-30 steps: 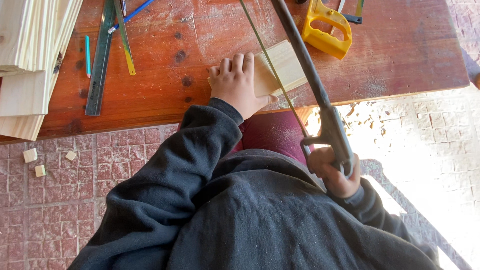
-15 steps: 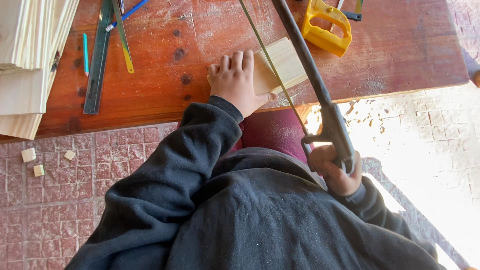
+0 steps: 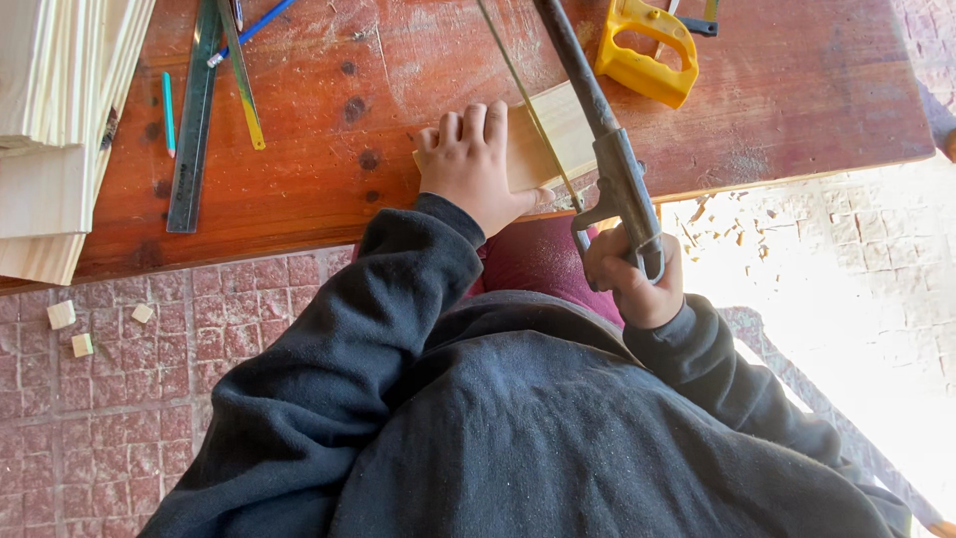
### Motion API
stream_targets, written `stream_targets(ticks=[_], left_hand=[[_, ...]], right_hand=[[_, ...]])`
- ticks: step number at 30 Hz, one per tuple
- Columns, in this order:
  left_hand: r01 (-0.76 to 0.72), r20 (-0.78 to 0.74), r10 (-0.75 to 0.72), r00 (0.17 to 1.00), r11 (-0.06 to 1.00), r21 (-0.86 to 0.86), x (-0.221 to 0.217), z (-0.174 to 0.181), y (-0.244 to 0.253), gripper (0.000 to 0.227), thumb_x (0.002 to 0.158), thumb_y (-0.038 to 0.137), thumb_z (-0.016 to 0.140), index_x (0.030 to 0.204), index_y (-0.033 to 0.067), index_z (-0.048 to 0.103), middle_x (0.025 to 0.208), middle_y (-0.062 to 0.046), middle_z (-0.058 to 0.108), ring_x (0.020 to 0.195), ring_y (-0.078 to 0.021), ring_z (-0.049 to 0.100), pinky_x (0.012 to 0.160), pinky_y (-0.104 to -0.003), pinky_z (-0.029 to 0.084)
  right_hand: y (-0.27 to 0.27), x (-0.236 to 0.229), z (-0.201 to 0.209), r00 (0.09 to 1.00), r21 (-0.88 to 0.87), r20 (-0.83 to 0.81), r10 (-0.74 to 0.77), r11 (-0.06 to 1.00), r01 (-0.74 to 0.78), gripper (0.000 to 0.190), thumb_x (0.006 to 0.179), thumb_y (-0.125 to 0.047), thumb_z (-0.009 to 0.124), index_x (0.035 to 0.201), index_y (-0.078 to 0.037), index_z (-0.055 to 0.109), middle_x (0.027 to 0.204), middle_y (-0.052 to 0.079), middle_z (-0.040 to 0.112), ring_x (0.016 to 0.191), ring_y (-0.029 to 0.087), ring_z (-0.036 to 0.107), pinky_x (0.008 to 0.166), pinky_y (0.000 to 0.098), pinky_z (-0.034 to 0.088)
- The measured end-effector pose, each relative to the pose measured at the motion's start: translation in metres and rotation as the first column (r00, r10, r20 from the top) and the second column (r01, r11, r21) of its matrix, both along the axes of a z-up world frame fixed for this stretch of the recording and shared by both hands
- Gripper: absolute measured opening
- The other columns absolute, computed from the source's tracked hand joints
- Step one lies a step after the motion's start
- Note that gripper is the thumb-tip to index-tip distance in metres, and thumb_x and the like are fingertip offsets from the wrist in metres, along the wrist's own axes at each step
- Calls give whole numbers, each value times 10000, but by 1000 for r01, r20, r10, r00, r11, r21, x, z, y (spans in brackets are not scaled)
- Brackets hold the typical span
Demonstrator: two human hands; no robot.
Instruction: The person uses a coping saw to cut a small rectangular piece of light-colored wood on a wooden workbench. They hold the wood steady with their left hand and saw with their right hand, completing the cut and separating the two pieces.
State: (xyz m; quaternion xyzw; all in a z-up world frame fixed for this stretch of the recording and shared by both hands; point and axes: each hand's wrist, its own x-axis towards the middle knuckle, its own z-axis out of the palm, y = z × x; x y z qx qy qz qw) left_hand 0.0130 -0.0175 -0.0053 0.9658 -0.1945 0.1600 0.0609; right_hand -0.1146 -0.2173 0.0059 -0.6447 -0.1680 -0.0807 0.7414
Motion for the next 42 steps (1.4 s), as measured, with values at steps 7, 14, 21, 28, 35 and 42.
stream_targets(ticks=[7,14,21,28,35,42], left_hand=[[24,-53,-26,998,998,-50,0,0,1,1143,556,803,762,1396,95,441,1143,-60,498,1064,-270,539,864,-463,413],[10,-24,-12,1000,999,-52,0,0,0,1128,542,816,796,1357,98,493,1166,-79,558,1038,-296,551,842,-476,420],[1,0,-1,1000,1000,-17,2,-1,-1,1146,571,930,778,1340,120,521,1189,-89,618,1016,-310,564,776,-480,428],[-73,-66,73,995,997,2,4,0,-2,1176,611,965,739,1386,109,517,1269,-90,593,1059,-303,554,789,-485,434],[-8,-46,10,999,1000,30,7,-2,1,1189,628,973,723,1419,113,503,1284,-92,607,1062,-310,549,786,-480,437],[0,12,0,1000,1000,9,5,0,1,1135,584,924,786,1337,117,524,1185,-93,610,998,-308,566,746,-478,445]], right_hand=[[-1,17,-38,976,321,214,30,942,-99,225,834,-37,610,631,19,531,450,81,453,391,193,524,427,326,487],[6,6,-10,998,225,60,-24,974,10,220,852,-97,565,674,-7,474,485,90,402,418,201,449,441,322,431],[7,2,6,999,50,-30,-40,998,41,222,928,-163,569,775,-26,485,529,90,412,448,218,454,469,330,412],[-8,-25,19,993,-24,-93,-68,998,66,197,865,-72,510,674,-33,482,541,87,448,458,211,477,451,337,426],[-9,-16,21,997,31,-46,-59,998,60,185,846,-92,493,677,-33,448,509,86,395,431,204,412,448,326,394],[-13,-12,26,985,-135,-142,-101,987,82,199,797,-55,528,602,-12,531,550,114,539,473,188,525,474,276,422]])
